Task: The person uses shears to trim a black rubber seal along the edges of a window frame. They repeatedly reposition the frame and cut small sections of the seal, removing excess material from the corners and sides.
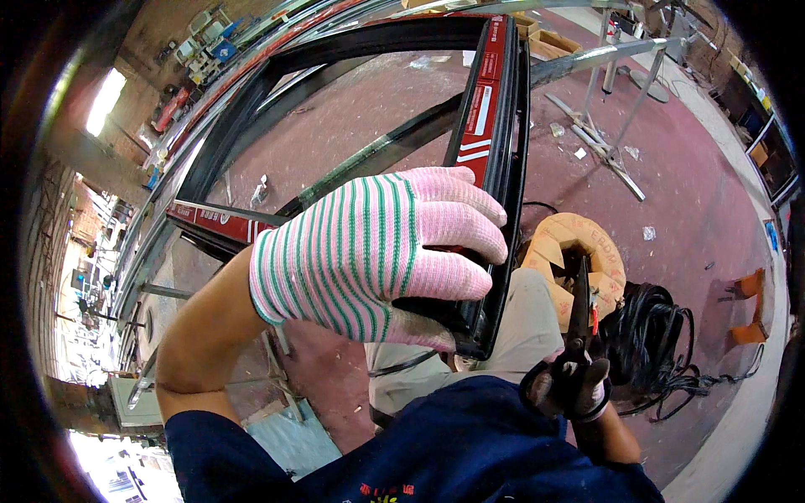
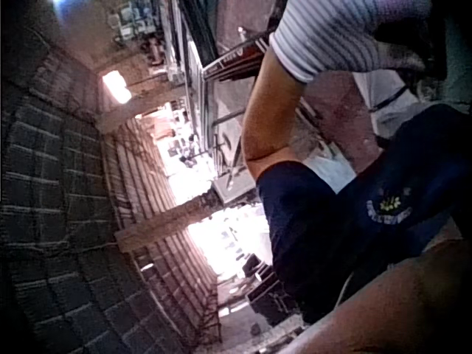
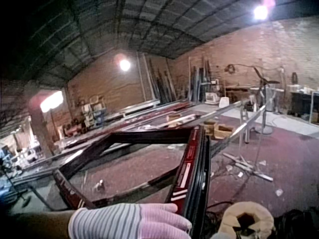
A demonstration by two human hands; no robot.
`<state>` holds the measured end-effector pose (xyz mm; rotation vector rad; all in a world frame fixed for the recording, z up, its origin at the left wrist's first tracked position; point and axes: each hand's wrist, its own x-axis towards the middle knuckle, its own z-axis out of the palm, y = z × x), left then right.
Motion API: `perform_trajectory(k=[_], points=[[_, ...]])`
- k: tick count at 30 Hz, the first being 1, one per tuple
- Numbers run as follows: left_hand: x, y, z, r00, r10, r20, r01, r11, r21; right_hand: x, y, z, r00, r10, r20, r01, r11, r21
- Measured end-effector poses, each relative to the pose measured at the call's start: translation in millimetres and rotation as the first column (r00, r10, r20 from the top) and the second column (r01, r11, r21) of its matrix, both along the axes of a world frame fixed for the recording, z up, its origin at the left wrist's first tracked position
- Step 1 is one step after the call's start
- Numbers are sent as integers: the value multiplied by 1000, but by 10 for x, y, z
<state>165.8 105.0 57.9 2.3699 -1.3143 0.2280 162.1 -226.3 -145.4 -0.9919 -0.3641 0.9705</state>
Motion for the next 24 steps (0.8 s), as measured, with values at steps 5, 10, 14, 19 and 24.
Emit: perform_trajectory(k=[5,10,14,19,24], points=[[-67,-24,16,998,44,36,-44,999,10,94,-85,-202,977,208,-57,-201,975,98],[39,-36,-69,1000,-2,10,3,999,-51,3,5,121,1000,21,18,-18,993,-118],[-24,-40,-37,1000,-1,3,1,999,-46,-34,-106,-231,998,59,-28,-61,995,-80],[-14,-32,-72,999,-53,-11,53,998,-24,-26,-177,-297,993,113,-32,-114,993,-18],[-29,2,-81,1000,-1,-27,-2,994,-107,2,-119,-264,993,117,34,-118,993,17]])
